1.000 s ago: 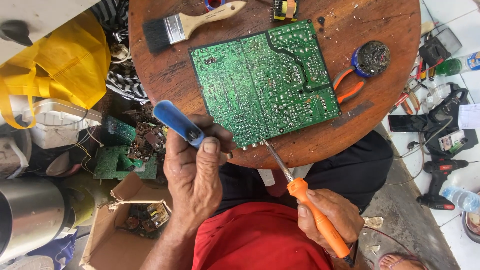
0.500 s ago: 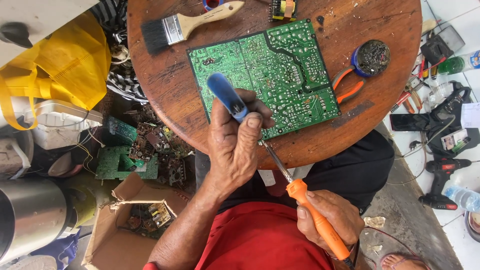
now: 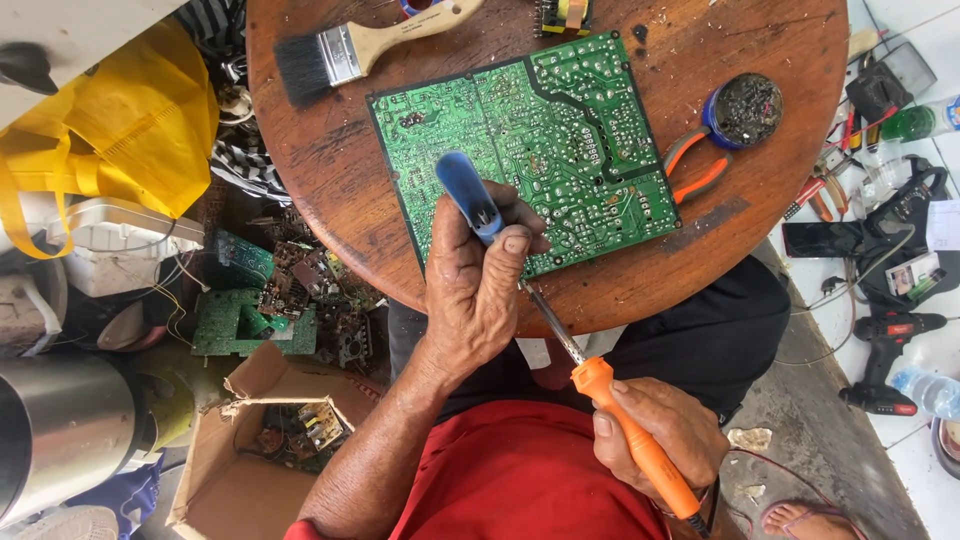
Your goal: The person uses a soldering iron and a desoldering pump to remove solder from a green circuit board. They repeatedly heat solder joints and use the pump to extract molten solder, working across several connection points on the board.
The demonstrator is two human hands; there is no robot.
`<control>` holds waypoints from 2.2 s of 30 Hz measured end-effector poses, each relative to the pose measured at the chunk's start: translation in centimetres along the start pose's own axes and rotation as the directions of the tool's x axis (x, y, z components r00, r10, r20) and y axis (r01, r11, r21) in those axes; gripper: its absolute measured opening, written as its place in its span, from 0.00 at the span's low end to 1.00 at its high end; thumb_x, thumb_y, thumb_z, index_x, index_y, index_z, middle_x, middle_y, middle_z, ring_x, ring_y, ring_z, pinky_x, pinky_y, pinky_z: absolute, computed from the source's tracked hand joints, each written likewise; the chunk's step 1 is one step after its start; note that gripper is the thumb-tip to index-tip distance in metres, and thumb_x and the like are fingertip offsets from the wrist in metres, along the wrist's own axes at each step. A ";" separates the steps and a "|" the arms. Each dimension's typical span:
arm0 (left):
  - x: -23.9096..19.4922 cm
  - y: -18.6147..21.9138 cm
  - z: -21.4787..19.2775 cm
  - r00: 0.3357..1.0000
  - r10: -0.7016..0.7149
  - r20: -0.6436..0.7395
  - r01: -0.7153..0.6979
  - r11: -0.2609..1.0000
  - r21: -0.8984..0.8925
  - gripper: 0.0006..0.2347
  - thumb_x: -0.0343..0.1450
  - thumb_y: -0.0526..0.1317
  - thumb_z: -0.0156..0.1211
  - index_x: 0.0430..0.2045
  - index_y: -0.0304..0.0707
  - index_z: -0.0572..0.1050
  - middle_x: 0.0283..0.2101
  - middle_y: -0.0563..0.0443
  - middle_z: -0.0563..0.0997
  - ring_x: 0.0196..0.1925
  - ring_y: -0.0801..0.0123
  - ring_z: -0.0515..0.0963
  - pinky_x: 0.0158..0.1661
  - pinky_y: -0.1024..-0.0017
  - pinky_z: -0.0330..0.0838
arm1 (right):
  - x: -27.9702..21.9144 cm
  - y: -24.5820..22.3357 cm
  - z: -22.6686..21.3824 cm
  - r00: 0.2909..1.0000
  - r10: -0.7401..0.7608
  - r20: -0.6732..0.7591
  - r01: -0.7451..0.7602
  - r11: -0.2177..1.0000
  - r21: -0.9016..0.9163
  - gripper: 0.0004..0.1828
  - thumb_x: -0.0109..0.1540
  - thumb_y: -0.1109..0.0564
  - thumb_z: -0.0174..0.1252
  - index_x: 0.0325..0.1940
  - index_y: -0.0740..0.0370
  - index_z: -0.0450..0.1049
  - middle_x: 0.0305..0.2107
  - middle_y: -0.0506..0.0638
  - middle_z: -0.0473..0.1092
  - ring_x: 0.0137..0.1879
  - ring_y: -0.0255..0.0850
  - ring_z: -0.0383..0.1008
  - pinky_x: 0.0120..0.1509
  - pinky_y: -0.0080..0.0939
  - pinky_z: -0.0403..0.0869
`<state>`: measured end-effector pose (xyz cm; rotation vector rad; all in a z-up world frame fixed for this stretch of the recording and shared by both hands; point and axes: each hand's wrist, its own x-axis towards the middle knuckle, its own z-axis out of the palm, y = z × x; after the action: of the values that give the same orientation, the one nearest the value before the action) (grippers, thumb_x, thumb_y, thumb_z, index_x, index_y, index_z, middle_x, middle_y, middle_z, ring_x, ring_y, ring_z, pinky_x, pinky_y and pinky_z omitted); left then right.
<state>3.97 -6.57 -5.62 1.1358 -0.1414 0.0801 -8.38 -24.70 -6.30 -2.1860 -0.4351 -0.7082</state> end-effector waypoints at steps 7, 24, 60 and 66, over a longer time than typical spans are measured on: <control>-0.3 0.2 0.0 0.998 0.000 0.057 -0.005 0.996 0.089 0.12 0.82 0.45 0.48 0.53 0.37 0.64 0.44 0.45 0.75 0.41 0.64 0.79 0.47 0.69 0.78 | -1.0 0.4 0.1 0.999 -0.025 -0.048 0.025 1.000 -0.011 0.11 0.62 0.54 0.62 0.40 0.67 0.76 0.28 0.52 0.77 0.28 0.44 0.81 0.35 0.37 0.84; -2.5 8.4 -7.6 0.913 0.125 -0.389 -0.109 0.992 0.064 0.32 0.68 0.70 0.49 0.15 0.35 0.70 0.16 0.45 0.65 0.20 0.61 0.67 0.26 0.69 0.58 | -4.4 2.2 -2.3 0.998 0.010 -0.058 -0.009 1.000 0.014 0.14 0.63 0.57 0.59 0.46 0.71 0.72 0.33 0.60 0.74 0.32 0.52 0.82 0.37 0.46 0.87; -5.4 2.9 -10.9 0.967 -0.062 0.247 -0.201 0.410 0.890 0.14 0.72 0.46 0.65 0.51 0.47 0.78 0.50 0.52 0.77 0.45 0.64 0.82 0.31 0.63 0.81 | -4.3 1.8 -2.7 0.999 0.044 0.021 -0.047 0.989 0.142 0.15 0.65 0.55 0.59 0.52 0.66 0.71 0.38 0.62 0.74 0.38 0.52 0.83 0.43 0.48 0.88; -5.4 0.2 -12.2 0.936 -0.024 0.352 -0.320 0.361 0.876 0.19 0.71 0.43 0.69 0.57 0.46 0.75 0.52 0.44 0.78 0.47 0.53 0.80 0.41 0.57 0.76 | -4.9 3.0 -3.4 0.999 -0.019 0.048 0.013 0.991 0.131 0.14 0.65 0.57 0.59 0.52 0.67 0.71 0.40 0.59 0.74 0.38 0.51 0.84 0.44 0.47 0.89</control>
<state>-0.57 4.64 -11.29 2.3213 -0.5436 0.1585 -11.85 -29.59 -9.25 -2.0824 -0.5103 -0.6185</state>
